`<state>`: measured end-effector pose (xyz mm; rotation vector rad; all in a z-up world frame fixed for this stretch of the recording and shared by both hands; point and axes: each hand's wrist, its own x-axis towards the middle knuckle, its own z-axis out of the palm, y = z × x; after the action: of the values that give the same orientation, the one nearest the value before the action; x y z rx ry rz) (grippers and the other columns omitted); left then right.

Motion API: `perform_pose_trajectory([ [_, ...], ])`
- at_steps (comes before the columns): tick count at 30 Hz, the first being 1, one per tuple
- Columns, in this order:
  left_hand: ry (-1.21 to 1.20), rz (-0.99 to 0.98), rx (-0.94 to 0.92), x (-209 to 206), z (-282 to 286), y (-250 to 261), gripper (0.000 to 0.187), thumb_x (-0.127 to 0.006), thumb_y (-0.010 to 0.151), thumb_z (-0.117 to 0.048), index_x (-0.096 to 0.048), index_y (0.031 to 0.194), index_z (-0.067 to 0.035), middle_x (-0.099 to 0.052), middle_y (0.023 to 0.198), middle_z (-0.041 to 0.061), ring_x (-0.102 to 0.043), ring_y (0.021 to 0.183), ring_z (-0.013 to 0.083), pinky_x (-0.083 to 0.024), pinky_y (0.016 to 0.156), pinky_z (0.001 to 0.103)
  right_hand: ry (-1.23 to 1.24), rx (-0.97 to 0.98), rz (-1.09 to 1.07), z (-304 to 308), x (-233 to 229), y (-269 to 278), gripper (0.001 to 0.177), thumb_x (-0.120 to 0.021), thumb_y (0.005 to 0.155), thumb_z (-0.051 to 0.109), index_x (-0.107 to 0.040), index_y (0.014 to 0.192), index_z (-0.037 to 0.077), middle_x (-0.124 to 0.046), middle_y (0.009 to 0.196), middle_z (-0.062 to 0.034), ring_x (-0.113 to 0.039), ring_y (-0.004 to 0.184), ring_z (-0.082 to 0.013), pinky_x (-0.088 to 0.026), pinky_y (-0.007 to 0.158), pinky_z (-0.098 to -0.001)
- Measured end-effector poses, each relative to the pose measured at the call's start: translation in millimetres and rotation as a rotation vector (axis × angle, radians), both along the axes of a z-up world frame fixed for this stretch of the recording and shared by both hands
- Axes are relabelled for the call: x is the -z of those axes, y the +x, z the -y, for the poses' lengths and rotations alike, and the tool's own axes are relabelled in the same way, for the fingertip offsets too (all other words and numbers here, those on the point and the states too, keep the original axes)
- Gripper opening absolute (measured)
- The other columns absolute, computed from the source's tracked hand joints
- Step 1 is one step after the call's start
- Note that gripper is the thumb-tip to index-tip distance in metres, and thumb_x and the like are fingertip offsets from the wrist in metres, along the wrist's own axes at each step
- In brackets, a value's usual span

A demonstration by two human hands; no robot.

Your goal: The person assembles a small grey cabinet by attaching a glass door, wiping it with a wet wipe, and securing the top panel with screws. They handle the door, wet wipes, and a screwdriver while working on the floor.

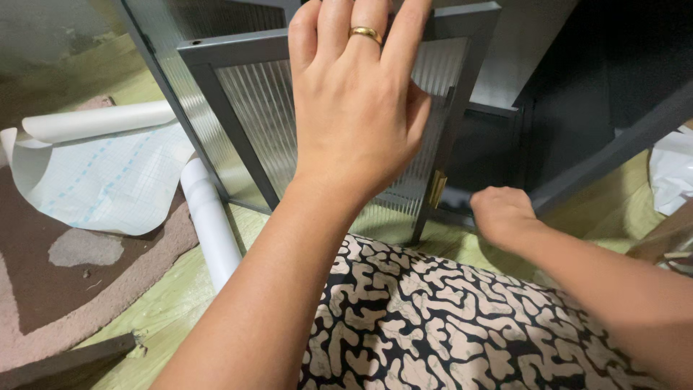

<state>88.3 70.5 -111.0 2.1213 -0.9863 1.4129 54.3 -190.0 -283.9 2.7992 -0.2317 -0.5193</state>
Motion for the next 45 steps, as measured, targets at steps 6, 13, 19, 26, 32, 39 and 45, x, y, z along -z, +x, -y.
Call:
perform_pose_trajectory([
  [6,-0.011,0.022,0.011,-1.4,-1.2,-2.3,0.061,-0.074,0.081,-0.011,-0.054,0.139,-0.008,-0.057,0.133,0.010,-0.047,0.131,0.0304,-0.033,0.115,0.044,-0.046,-0.153,-0.028,7.2,9.1,-7.1,0.021,-0.061,0.087,0.008,-0.079,0.097,0.012,-0.077,0.104,-0.0124,-0.076,0.101,-0.0267,-0.061,0.087,-0.0392],
  [13,-0.002,0.008,0.022,-4.0,-2.9,-6.8,0.060,-0.076,0.080,-0.013,-0.058,0.137,-0.007,-0.057,0.124,0.011,-0.051,0.118,0.0306,-0.035,0.112,0.044,0.064,-0.139,0.112,-7.3,-6.2,-18.0,0.016,-0.065,0.085,0.011,-0.078,0.095,0.010,-0.077,0.100,-0.0150,-0.074,0.098,-0.0299,-0.059,0.085,-0.0420],
  [19,0.018,-0.042,0.054,-15.6,-2.7,-7.7,0.057,-0.075,0.078,-0.009,-0.062,0.133,-0.004,-0.061,0.119,0.014,-0.053,0.116,0.0336,-0.037,0.108,0.048,1.078,0.202,0.447,-21.7,-62.7,-20.7,0.033,-0.080,0.075,0.015,-0.075,0.107,0.008,-0.079,0.094,-0.0053,-0.073,0.082,-0.0163,-0.057,0.073,-0.0349],
  [26,-0.018,-0.012,0.042,-33.2,-28.6,-13.6,0.052,-0.073,0.079,-0.005,-0.063,0.129,-0.006,-0.060,0.122,0.013,-0.052,0.119,0.0343,-0.040,0.109,0.048,1.550,0.277,0.432,-52.0,-111.7,-21.1,0.037,-0.070,0.091,0.016,-0.066,0.124,0.000,-0.071,0.095,-0.0084,-0.067,0.072,-0.0152,-0.058,0.062,-0.0310],
  [32,-0.311,-0.212,-0.280,-11.2,-109.4,-19.7,0.058,-0.075,0.079,-0.009,-0.060,0.133,0.005,-0.058,0.125,0.025,-0.053,0.118,0.0445,-0.042,0.100,0.054,1.446,0.240,0.426,-55.5,-117.6,-32.4,0.030,-0.059,0.099,0.016,-0.064,0.120,-0.004,-0.069,0.093,-0.0109,-0.069,0.072,-0.0162,-0.064,0.065,-0.0306],
  [39,-0.268,-1.016,-0.039,31.7,-122.7,-12.9,0.035,-0.073,0.088,-0.025,-0.071,0.111,0.002,-0.075,0.105,0.024,-0.074,0.096,0.0361,-0.056,0.087,0.041,1.396,0.194,0.503,-52.4,-116.9,-43.2,0.029,-0.055,0.101,0.015,-0.064,0.121,-0.004,-0.072,0.101,-0.0125,-0.070,0.072,-0.0170,-0.063,0.065,-0.0319],
  [45,-0.207,-0.774,0.090,-15.1,-97.5,-5.4,0.032,-0.078,0.089,-0.025,-0.072,0.104,0.003,-0.074,0.098,0.022,-0.073,0.088,0.0351,-0.056,0.077,0.040,1.407,0.202,0.613,-11.2,-177.0,-68.6,0.030,-0.057,0.099,0.012,-0.061,0.125,-0.005,-0.071,0.101,-0.0176,-0.074,0.074,-0.0241,-0.064,0.067,-0.0350],
])
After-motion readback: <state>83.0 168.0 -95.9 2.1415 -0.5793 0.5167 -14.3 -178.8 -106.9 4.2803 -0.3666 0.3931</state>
